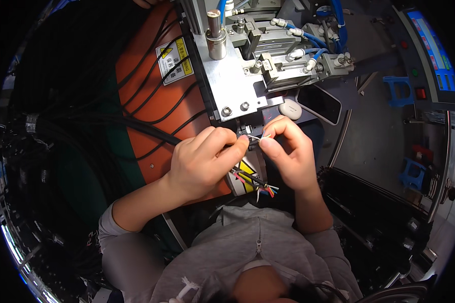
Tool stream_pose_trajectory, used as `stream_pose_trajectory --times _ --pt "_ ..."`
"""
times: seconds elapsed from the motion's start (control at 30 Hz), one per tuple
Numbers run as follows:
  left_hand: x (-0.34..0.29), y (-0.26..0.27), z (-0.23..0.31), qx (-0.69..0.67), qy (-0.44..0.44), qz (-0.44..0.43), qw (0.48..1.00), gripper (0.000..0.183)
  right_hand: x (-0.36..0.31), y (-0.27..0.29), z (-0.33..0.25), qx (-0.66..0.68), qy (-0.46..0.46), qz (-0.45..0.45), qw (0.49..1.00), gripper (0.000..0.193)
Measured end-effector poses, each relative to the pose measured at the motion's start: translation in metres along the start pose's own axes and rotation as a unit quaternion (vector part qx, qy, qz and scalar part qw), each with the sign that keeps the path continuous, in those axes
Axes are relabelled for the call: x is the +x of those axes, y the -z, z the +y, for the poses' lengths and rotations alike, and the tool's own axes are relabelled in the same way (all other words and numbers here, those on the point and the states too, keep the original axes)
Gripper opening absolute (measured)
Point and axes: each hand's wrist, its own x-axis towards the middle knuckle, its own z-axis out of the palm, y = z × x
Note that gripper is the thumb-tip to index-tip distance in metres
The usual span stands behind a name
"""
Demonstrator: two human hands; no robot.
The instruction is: The person inserts individual wires into a crimping machine and secures them with connectors. They handle bundles of black cables, separating them to feed into the machine one by one. The person repeatedly places wires into the machine's slot and operates the mechanism to attach the connectors.
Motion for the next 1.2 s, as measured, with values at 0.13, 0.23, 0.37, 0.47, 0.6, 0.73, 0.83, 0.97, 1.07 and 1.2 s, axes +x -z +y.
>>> stream_pose_trajectory --times 0.13,0.23,0.37,0.47,0.6,0.73,0.83,0.97,1.07,1.2 --pt "-0.006 -0.001 0.004 0.028 -0.016 -0.043 0.999 0.036 -0.002 0.013 0.011 0.070 -0.062 -0.037 0.995 0.008" --pt "-0.009 -0.006 0.008 0.082 -0.025 -0.069 0.994 0.040 0.002 0.014 0.020 -0.066 0.012 -0.021 0.998 0.007" --pt "-0.007 -0.010 0.012 0.136 0.005 -0.093 0.986 0.037 0.010 -0.001 0.024 -0.251 0.127 0.022 0.959 0.006" --pt "-0.006 -0.013 0.014 0.171 0.027 -0.100 0.980 0.034 0.011 -0.010 0.025 -0.294 0.133 0.038 0.946 0.005" --pt "-0.006 -0.013 0.017 0.175 0.045 -0.100 0.978 0.031 0.009 -0.007 0.025 -0.288 0.133 0.020 0.948 0.006" --pt "-0.006 -0.014 0.013 0.168 0.039 -0.087 0.981 0.030 0.011 -0.012 0.036 -0.257 0.150 0.065 0.952 0.005" --pt "-0.008 -0.015 0.010 0.146 0.040 -0.067 0.986 0.028 0.007 -0.011 0.045 -0.155 0.037 0.065 0.985 0.005" --pt "-0.006 -0.013 0.004 0.122 0.039 -0.052 0.990 0.027 0.005 -0.013 0.058 0.212 -0.185 0.051 0.958 0.008" --pt "-0.006 -0.013 0.000 0.122 0.037 -0.052 0.990 0.024 0.005 -0.011 0.056 0.092 -0.149 0.035 0.984 0.006" --pt "-0.006 -0.014 0.000 0.124 0.038 -0.053 0.990 0.019 0.006 -0.019 0.047 -0.085 -0.046 0.085 0.992 0.010"
